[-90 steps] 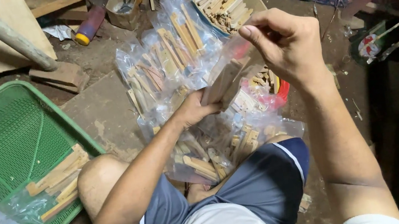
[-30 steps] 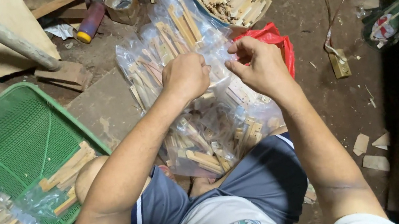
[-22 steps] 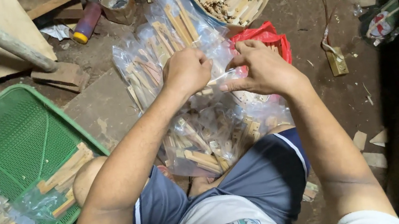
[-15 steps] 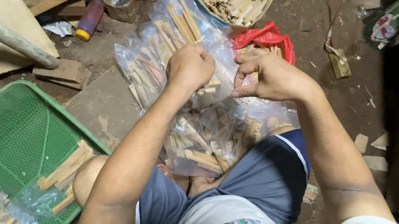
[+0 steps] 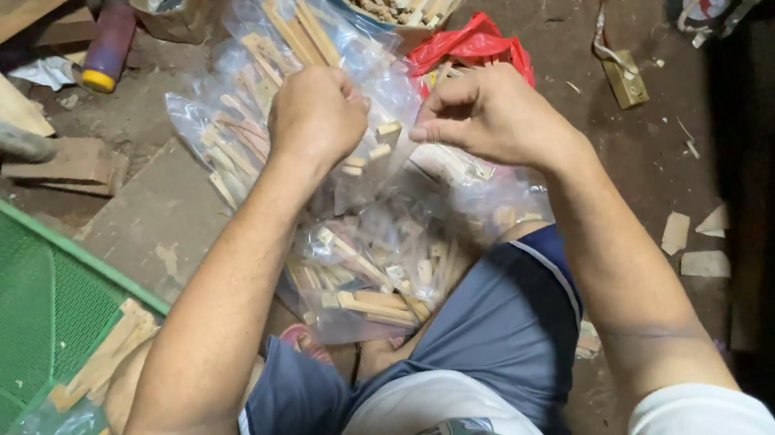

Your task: The person organizes and packs wooden slats into plastic bags and a green crate.

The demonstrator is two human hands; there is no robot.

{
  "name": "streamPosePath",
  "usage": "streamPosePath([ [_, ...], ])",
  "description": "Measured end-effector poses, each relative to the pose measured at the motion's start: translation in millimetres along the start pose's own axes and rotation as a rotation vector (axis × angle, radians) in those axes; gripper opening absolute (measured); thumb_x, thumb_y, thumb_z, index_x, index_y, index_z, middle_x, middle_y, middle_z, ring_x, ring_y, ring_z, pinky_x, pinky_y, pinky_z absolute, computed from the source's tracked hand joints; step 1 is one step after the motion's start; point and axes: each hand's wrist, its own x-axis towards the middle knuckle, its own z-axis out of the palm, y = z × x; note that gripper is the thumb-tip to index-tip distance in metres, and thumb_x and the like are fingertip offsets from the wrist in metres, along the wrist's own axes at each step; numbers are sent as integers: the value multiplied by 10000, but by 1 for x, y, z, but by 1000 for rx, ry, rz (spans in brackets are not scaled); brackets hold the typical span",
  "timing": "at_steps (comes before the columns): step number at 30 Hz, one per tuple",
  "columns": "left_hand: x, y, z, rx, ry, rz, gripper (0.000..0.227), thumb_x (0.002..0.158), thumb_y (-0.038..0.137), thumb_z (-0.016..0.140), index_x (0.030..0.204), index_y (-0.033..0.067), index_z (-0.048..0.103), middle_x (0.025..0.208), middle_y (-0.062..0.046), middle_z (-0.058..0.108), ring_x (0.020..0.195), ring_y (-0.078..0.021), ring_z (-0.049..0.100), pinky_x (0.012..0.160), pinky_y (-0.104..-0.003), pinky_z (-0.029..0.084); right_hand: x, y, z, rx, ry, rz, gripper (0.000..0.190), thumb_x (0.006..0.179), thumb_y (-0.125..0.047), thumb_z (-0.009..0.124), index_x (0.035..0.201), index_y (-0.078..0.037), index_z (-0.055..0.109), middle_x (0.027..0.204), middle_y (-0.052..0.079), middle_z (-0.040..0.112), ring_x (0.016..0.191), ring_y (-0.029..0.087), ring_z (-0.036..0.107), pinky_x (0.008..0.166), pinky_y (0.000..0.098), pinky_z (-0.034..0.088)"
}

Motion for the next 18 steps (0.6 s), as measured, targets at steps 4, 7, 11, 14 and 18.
streamPosePath([
  [4, -7, 11, -10, -71, 37, 0, 144, 890, 205, 683, 800, 129, 765, 834, -130, 728, 906, -326, 704, 852, -469, 576, 22, 86, -3, 310, 394, 52, 101, 993, -160, 791, 951, -69, 778, 719, 18, 686, 691, 67, 610, 625, 207, 502],
  [7, -4, 11, -7, -65, 35, -15, 152, 893, 213, 686, 786, 136, 762, 822, -125, 726, 901, -326, 704, 847, -461, 576, 41, 227, 40, 356, 580, 279, 147, 983, -211, 759, 922, -80, 781, 743, 66, 715, 667, 124, 704, 576, 232, 573],
  [11, 7, 7, -4, -64, 28, -55, 159, 861, 285, 681, 871, 183, 804, 879, -173, 741, 1032, -424, 708, 849, -498, 583, 61, 350, 126, 31, 372, 736, 138, 838, -424, 793, 817, -288, 804, 756, 73, 740, 836, 299, 751, 697, 422, 607],
  [14, 6, 13, -7, -51, 27, -64, 166, 865, 293, 688, 873, 178, 807, 891, -198, 739, 1039, -434, 703, 852, -514, 575, 56, 301, 144, 46, 214, 726, 300, 777, -496, 834, 876, -214, 808, 837, 110, 759, 955, 350, 733, 818, 442, 577],
  [18, 6, 14, -11, -87, 35, -69, 152, 864, 280, 687, 873, 182, 804, 876, -179, 741, 1032, -421, 708, 848, -494, 578, 67, 320, 160, -99, 105, 768, 271, 718, -426, 855, 863, -202, 814, 902, 153, 769, 1019, 399, 723, 864, 477, 576],
])
